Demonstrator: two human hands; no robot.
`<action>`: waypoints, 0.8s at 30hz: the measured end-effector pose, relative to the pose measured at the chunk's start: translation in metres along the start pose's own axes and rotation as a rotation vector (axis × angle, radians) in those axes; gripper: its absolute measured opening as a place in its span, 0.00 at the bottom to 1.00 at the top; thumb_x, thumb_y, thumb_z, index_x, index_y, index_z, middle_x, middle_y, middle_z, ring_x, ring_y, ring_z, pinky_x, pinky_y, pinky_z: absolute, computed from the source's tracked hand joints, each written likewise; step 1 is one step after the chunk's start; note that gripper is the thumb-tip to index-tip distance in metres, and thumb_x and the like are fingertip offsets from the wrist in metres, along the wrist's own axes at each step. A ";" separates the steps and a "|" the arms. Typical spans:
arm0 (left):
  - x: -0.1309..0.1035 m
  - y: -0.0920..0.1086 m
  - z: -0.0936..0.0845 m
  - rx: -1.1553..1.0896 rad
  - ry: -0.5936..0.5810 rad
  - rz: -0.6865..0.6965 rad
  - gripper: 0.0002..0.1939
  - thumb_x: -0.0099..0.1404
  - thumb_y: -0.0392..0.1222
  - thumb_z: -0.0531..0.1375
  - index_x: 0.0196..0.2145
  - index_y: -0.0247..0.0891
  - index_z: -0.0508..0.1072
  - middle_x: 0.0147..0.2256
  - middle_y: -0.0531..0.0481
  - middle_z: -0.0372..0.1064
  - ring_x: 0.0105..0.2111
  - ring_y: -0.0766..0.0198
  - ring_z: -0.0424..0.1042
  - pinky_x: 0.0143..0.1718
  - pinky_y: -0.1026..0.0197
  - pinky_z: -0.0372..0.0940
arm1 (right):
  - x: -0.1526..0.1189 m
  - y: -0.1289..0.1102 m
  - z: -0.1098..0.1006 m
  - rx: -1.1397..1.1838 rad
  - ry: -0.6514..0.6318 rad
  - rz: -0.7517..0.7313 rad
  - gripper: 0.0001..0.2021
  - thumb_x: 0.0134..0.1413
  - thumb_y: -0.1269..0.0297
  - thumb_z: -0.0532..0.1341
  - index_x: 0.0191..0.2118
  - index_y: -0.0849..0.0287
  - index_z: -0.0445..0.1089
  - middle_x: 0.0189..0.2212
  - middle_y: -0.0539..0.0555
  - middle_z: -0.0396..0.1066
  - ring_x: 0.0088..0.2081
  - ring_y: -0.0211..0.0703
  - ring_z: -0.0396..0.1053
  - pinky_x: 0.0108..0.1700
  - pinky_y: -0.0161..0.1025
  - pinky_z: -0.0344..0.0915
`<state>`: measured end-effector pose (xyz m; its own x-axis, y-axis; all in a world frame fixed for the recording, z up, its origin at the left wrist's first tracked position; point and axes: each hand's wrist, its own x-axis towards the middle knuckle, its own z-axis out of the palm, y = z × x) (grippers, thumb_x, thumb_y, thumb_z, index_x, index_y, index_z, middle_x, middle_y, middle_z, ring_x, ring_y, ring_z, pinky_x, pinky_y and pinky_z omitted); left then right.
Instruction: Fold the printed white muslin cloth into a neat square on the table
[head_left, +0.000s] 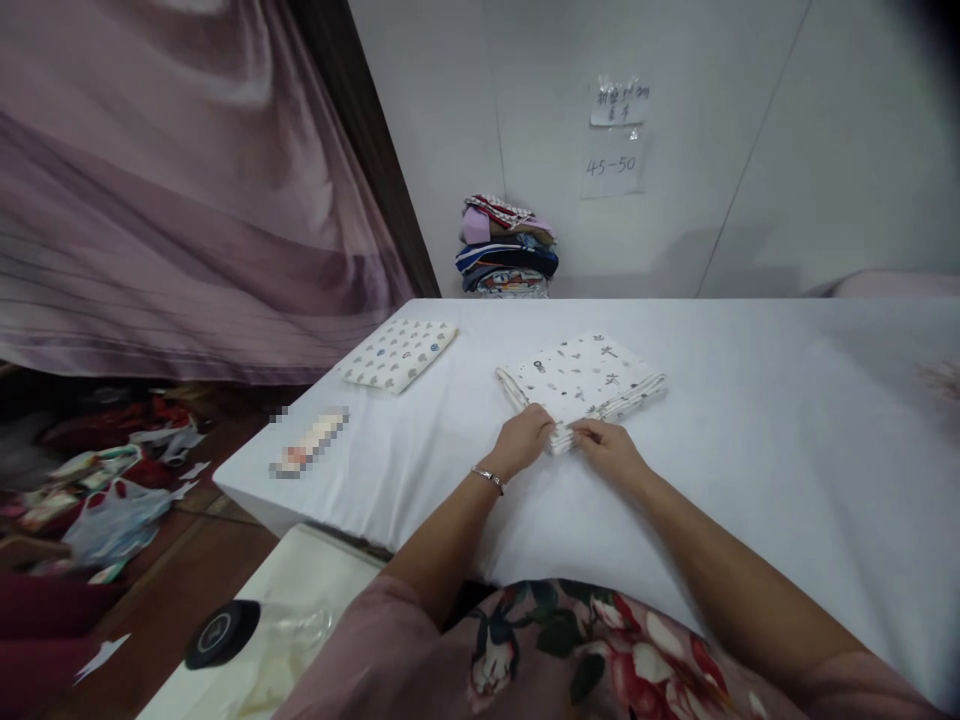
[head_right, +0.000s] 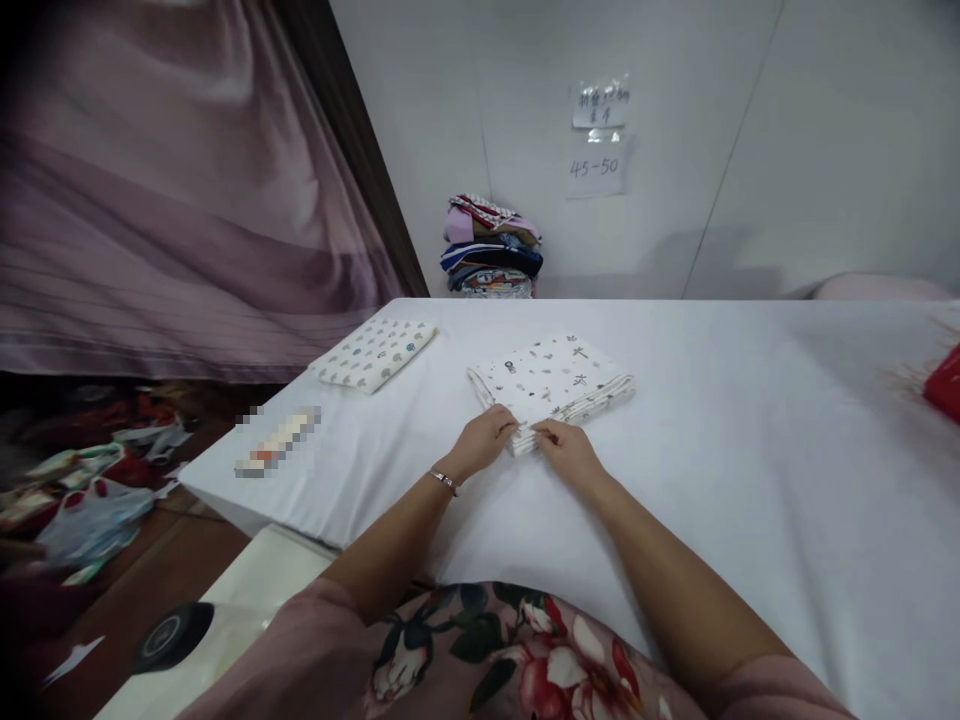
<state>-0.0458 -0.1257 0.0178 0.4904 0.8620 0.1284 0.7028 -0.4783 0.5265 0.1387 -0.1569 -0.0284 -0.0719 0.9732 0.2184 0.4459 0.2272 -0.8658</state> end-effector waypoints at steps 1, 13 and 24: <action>0.000 0.000 0.001 -0.011 0.019 0.006 0.11 0.64 0.38 0.50 0.33 0.40 0.72 0.37 0.51 0.67 0.37 0.65 0.66 0.40 0.64 0.61 | 0.000 0.000 0.001 0.000 0.003 0.001 0.12 0.50 0.61 0.56 0.39 0.56 0.72 0.28 0.49 0.72 0.29 0.41 0.67 0.35 0.38 0.64; -0.016 0.011 0.012 -0.203 0.245 0.062 0.09 0.65 0.38 0.50 0.31 0.39 0.68 0.33 0.52 0.64 0.36 0.67 0.65 0.40 0.65 0.60 | -0.005 -0.013 0.011 -0.074 0.057 -0.071 0.21 0.53 0.59 0.54 0.54 0.54 0.61 0.26 0.48 0.69 0.26 0.39 0.65 0.32 0.36 0.62; -0.019 0.011 0.023 -0.308 0.300 0.075 0.08 0.63 0.37 0.52 0.34 0.39 0.71 0.37 0.50 0.66 0.39 0.66 0.66 0.42 0.65 0.61 | -0.006 -0.016 0.005 -0.178 -0.014 -0.134 0.12 0.57 0.59 0.51 0.37 0.53 0.70 0.32 0.50 0.72 0.34 0.42 0.67 0.37 0.37 0.62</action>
<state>-0.0354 -0.1512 0.0019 0.3308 0.8590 0.3907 0.4624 -0.5085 0.7264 0.1271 -0.1664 -0.0183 -0.1531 0.9355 0.3184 0.5817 0.3458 -0.7363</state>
